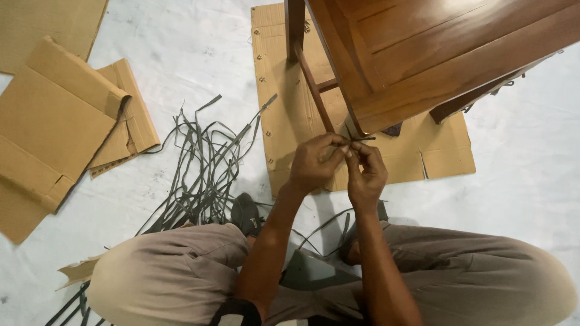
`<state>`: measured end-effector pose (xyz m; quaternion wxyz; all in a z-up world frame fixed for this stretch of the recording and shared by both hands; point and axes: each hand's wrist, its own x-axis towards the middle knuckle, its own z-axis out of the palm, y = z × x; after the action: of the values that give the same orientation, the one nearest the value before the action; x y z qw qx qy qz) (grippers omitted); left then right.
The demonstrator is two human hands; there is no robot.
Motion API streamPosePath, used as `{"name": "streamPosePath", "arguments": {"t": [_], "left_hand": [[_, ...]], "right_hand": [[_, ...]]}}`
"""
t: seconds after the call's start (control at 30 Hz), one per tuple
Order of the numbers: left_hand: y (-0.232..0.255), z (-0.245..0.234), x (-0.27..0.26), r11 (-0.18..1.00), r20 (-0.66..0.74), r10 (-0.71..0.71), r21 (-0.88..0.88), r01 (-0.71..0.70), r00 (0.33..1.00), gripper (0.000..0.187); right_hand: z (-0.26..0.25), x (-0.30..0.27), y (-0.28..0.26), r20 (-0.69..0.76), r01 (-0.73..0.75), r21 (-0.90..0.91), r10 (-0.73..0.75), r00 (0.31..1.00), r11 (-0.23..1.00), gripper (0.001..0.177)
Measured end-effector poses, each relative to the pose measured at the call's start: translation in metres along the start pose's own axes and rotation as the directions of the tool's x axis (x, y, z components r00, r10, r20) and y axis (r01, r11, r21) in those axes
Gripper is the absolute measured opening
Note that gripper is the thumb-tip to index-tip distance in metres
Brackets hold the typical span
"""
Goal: Wrap the legs of a wooden chair with protective cardboard strips and plastic ties.
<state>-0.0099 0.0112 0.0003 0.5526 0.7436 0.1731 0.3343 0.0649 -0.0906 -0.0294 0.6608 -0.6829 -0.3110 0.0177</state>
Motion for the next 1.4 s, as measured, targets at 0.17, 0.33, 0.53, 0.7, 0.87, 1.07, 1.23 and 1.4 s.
{"name": "streamPosePath", "arguments": {"t": [0.17,0.33,0.53,0.7,0.87,1.07,1.23,1.4], "left_hand": [[0.007,-0.008,0.003,1.000,0.058,-0.006,0.010,0.005,0.998,0.009],[0.005,-0.004,0.002,0.998,0.038,-0.051,-0.045,0.053,0.998,0.013],[-0.011,-0.004,0.002,1.000,0.038,-0.011,-0.017,0.011,0.999,0.009],[-0.041,-0.001,0.002,0.974,0.022,0.192,0.117,-0.193,0.981,0.007],[-0.052,0.011,0.002,0.922,-0.016,0.289,0.273,-0.274,0.957,0.008],[-0.050,0.020,0.003,0.862,-0.082,0.345,0.423,-0.281,0.935,0.009],[-0.063,0.026,0.004,0.852,-0.080,0.341,0.448,-0.271,0.937,0.011],[-0.057,0.027,0.008,0.832,-0.116,0.359,0.489,-0.261,0.926,0.010]], "right_hand": [[-0.002,-0.002,0.008,0.004,-0.046,0.074,0.046,0.999,0.996,0.013],[-0.003,0.000,0.004,0.047,-0.105,0.168,0.098,0.994,0.980,0.010],[-0.006,0.001,0.007,0.109,-0.141,0.201,0.121,0.987,0.969,0.009],[-0.005,0.000,0.007,0.097,-0.143,0.182,0.127,0.987,0.973,0.010],[-0.006,-0.001,0.002,0.070,-0.138,0.145,0.129,0.989,0.980,0.010],[-0.007,-0.003,0.001,0.009,-0.133,0.107,0.132,0.991,0.985,0.007],[-0.015,-0.010,0.029,-0.039,-0.144,0.070,0.147,0.988,0.987,0.005],[-0.014,-0.016,0.032,-0.058,-0.144,0.053,0.147,0.987,0.988,0.007]]}}
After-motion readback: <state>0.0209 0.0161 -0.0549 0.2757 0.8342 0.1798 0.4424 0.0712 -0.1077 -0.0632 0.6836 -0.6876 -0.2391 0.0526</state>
